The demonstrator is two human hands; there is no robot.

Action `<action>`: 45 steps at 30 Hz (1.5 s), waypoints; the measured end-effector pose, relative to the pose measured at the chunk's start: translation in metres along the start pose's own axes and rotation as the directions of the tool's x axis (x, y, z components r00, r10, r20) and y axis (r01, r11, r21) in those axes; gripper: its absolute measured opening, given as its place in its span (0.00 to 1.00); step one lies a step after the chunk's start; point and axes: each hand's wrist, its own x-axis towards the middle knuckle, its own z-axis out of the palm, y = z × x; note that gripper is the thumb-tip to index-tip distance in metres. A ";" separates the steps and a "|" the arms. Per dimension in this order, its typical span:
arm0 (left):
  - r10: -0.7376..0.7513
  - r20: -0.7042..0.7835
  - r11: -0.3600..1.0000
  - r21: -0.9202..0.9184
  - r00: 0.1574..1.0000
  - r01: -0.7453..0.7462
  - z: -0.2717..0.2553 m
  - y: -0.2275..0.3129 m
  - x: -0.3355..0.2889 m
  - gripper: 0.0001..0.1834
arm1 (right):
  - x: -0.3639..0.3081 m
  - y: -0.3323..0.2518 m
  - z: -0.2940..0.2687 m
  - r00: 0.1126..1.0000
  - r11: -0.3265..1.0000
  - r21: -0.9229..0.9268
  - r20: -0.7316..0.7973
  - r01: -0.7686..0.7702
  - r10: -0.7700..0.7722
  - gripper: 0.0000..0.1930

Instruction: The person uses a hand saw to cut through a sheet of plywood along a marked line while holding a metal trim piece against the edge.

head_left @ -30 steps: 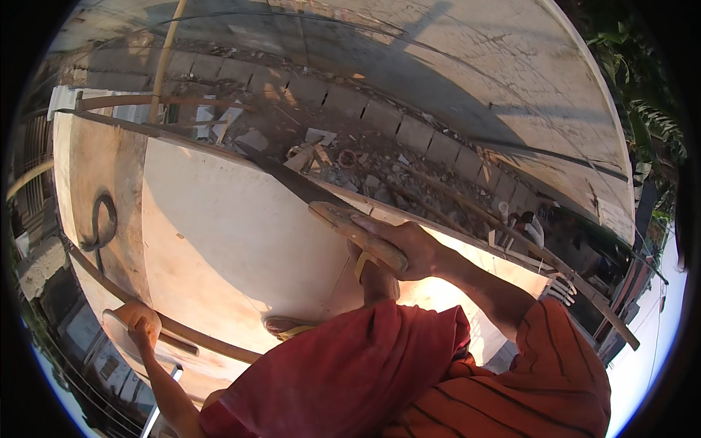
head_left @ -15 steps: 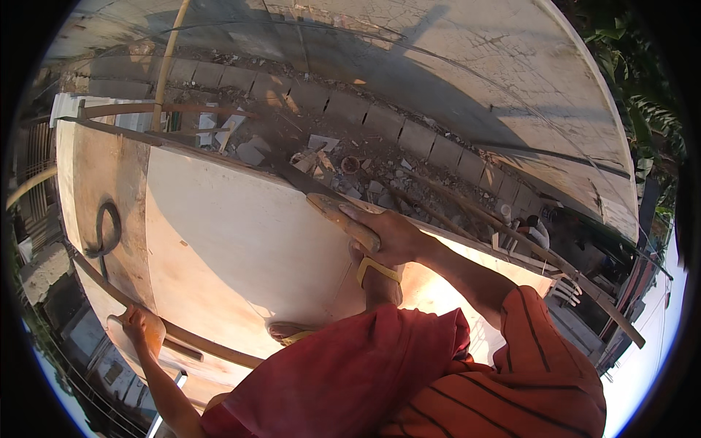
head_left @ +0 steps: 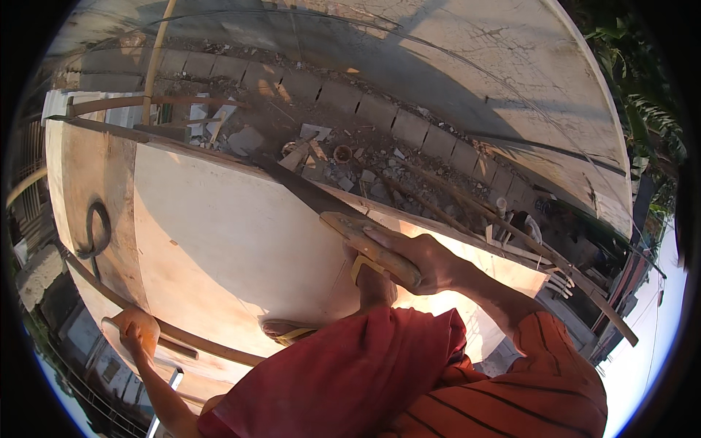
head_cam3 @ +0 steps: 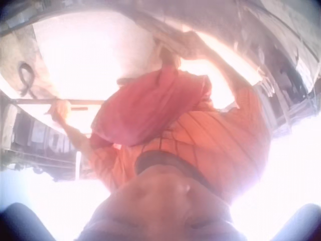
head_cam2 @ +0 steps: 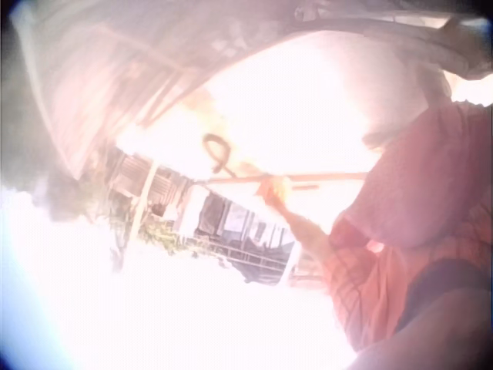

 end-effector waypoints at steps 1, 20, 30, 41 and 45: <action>-0.031 -0.035 0.999 0.027 0.999 0.032 0.014 -0.011 -0.013 0.30 | -0.024 -0.008 -0.003 1.000 1.000 0.002 -0.012 0.002 -0.002 0.43; -0.056 -0.059 0.998 0.006 0.997 0.057 0.004 -0.005 -0.003 0.29 | -0.006 0.001 0.004 0.996 0.975 0.208 0.027 -0.083 0.079 0.42; -0.076 -0.081 0.997 -0.017 0.994 0.075 -0.006 -0.025 -0.017 0.29 | -0.044 -0.006 -0.003 0.996 0.997 0.063 -0.071 0.052 -0.048 0.44; -0.180 -0.176 0.982 0.017 0.968 0.186 -0.002 -0.028 -0.051 0.29 | -0.041 -0.003 -0.003 0.998 0.999 0.018 -0.055 0.044 -0.043 0.41; 0.022 0.033 0.999 -0.026 0.999 -0.021 0.017 -0.001 -0.005 0.30 | 0.008 0.015 0.007 0.998 0.999 0.028 -0.054 0.020 -0.019 0.38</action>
